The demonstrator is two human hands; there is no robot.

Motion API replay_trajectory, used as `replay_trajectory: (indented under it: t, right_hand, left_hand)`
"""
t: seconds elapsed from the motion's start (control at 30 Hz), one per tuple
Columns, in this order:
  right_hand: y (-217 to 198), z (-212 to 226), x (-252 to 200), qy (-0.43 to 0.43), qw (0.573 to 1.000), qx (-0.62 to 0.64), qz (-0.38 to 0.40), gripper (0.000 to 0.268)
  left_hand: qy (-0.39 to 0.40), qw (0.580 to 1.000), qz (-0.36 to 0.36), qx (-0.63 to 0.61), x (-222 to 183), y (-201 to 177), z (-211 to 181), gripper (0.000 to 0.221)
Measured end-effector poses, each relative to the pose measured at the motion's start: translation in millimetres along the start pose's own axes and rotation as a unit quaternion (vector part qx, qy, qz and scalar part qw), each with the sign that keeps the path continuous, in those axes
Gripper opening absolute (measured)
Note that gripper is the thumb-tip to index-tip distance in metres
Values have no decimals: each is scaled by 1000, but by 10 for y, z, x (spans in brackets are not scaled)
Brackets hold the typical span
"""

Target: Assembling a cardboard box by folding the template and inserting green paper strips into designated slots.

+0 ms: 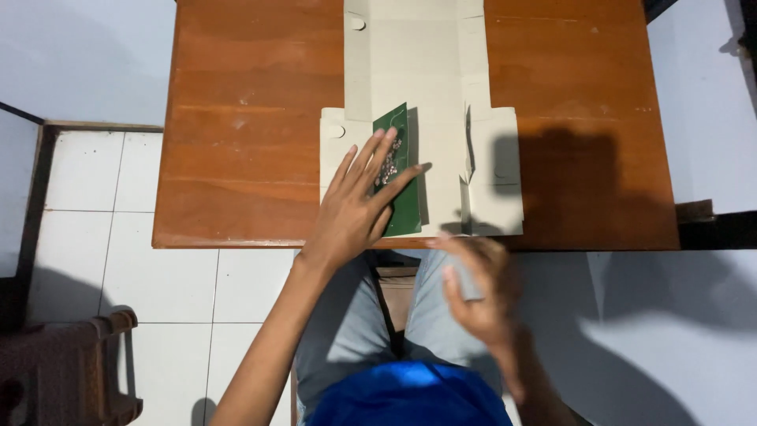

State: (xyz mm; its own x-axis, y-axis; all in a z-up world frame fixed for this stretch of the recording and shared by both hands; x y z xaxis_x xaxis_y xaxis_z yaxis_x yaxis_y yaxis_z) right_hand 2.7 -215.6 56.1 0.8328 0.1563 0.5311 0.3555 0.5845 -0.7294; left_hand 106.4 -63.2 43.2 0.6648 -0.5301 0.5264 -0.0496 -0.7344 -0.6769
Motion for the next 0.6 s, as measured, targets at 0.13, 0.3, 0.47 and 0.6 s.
replay_trajectory:
  t: [0.13, 0.3, 0.47, 0.6]
  right_hand:
    - [-300, -298, 225, -13, 990, -115, -83, 22]
    - [-184, -257, 709, -54, 981, -173, 73, 39]
    - [-158, -485, 604, -76, 966, -227, 99, 38]
    - [-279, -656, 519, -28, 972, -215, 92, 49]
  left_hand:
    - [13, 999, -33, 2, -18, -205, -50, 45]
    - [-30, 998, -29, -35, -74, -425, -72, 91]
    - [-35, 999, -38, -10, -149, -390, 19, 96]
    - [-43, 993, -99, -40, -96, -469, 16, 59]
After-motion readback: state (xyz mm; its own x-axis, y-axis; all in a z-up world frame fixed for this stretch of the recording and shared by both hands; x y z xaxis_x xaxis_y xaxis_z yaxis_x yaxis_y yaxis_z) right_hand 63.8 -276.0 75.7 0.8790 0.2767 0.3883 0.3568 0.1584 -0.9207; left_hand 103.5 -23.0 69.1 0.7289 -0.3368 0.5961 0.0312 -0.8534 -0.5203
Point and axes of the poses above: each hand's wrist, its own x-axis towards the middle knuckle, its own y-axis out of the palm, z = x × y, the point moved 9 cm from there along x, towards the middle knuckle, and after that the axes turned 13 degrees about -x, right-handed, at the moved point
